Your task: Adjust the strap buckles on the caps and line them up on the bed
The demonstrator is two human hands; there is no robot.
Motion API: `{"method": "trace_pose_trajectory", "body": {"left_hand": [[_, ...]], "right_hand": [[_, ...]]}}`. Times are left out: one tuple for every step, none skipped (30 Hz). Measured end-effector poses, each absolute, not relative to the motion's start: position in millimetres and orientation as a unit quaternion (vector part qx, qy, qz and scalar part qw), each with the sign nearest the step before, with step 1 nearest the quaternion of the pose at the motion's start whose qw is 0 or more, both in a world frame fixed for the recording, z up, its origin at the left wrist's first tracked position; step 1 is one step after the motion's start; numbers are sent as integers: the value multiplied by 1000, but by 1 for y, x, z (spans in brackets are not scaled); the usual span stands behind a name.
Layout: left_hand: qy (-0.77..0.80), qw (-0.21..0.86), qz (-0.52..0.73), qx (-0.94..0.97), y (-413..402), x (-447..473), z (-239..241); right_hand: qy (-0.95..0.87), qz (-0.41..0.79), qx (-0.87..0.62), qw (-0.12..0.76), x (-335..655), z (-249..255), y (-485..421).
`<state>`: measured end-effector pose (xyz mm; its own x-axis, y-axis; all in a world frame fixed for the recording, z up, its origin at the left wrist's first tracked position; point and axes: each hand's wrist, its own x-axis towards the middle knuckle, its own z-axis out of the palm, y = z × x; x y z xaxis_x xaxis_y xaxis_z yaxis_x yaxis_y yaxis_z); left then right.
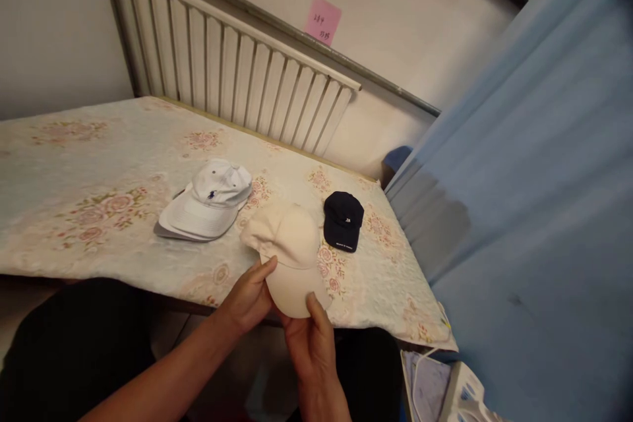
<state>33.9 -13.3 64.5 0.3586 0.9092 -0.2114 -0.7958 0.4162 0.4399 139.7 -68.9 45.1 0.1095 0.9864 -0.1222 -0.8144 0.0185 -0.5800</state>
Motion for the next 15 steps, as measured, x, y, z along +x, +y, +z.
{"method": "trace_pose_trajectory", "body": {"left_hand": [[217,810,527,136,-14,33,64],[218,807,531,141,-13,31,64],[215,805,533,148,-12,29,64],[211,804,534,154,-11,27,63],[207,804,535,158,-9,25,63],[201,804,536,162,-7,23,63],[195,804,538,163,-5,22,63],[189,803,542,162,-3,21,62],[182,801,548,157,-1,21,62],[176,798,556,152,1,20,62],[171,794,564,145,2,19,62],[168,789,573,141,3,19,61],[167,784,581,140,4,18,61],[168,780,586,142,5,18,61],[171,776,589,147,5,17,60]], "right_hand": [[-154,646,-273,696,139,44,-68],[-149,646,-278,695,139,43,-67],[-144,646,-282,694,140,42,-67],[-140,646,-286,694,140,42,-67],[-137,645,-291,694,142,41,-67],[-136,641,-297,694,143,41,-67],[-135,638,-302,696,145,41,-67],[-135,633,-306,698,147,40,-67],[-132,630,-308,701,150,40,-67],[-128,627,-308,704,152,39,-67],[-124,625,-308,707,154,38,-67],[-120,624,-307,709,156,37,-67],[-118,623,-307,710,158,37,-68],[-118,621,-307,711,159,36,-68],[-121,619,-307,712,160,36,-68]]}}
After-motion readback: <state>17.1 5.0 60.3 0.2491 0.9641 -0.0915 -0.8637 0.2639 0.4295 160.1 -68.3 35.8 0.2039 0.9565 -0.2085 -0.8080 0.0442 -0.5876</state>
